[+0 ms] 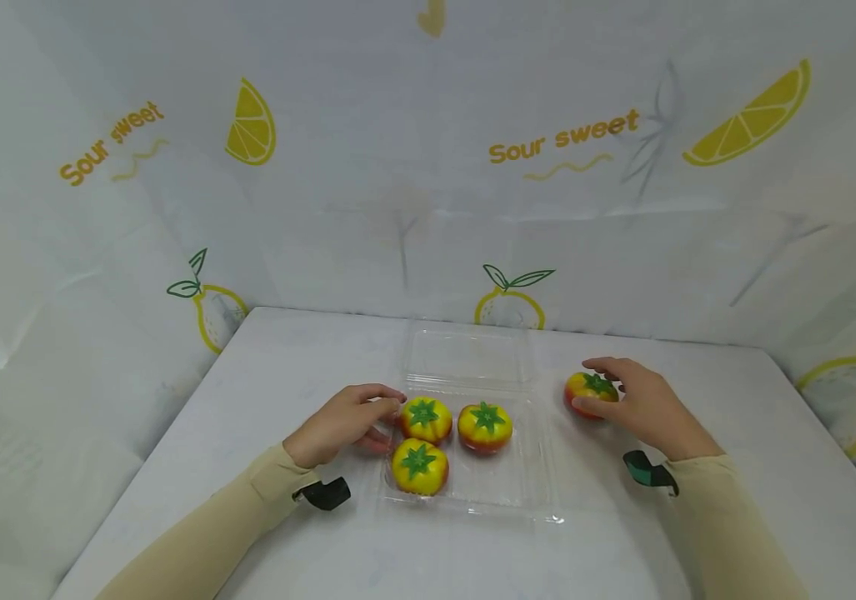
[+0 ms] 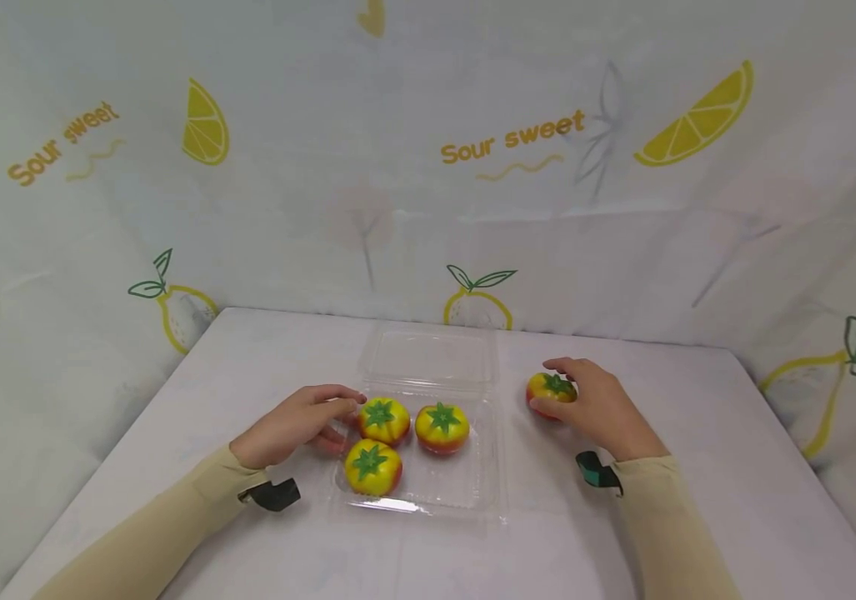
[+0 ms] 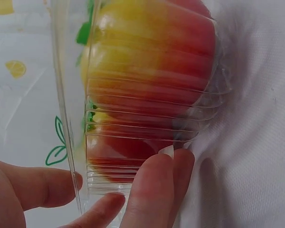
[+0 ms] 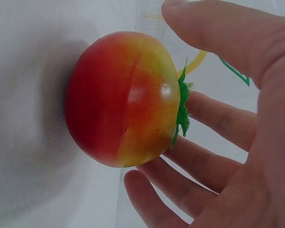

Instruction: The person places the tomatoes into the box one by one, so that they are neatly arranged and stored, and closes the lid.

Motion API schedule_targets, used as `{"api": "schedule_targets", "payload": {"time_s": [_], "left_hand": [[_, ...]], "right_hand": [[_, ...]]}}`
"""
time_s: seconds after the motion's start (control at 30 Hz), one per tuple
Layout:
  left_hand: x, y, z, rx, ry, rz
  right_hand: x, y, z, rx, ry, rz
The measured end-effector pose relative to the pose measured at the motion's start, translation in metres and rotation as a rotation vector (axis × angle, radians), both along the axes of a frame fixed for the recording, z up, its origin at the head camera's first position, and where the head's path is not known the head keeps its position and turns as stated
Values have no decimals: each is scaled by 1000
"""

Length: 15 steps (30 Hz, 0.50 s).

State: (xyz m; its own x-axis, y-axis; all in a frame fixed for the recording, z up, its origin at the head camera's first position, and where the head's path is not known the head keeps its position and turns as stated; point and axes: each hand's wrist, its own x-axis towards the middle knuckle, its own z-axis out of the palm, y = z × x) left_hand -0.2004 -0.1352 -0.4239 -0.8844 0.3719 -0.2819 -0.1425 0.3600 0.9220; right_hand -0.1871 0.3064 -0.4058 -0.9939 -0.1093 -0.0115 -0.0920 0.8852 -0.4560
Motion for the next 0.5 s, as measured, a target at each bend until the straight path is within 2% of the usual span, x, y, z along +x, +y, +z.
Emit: {"api": "schedule_targets", "payload": {"time_s": [0.5], "left_hand": [[-2,-1,-3,-9,9,-9]], "right_hand": [[1,0,0,3,4,3]]}}
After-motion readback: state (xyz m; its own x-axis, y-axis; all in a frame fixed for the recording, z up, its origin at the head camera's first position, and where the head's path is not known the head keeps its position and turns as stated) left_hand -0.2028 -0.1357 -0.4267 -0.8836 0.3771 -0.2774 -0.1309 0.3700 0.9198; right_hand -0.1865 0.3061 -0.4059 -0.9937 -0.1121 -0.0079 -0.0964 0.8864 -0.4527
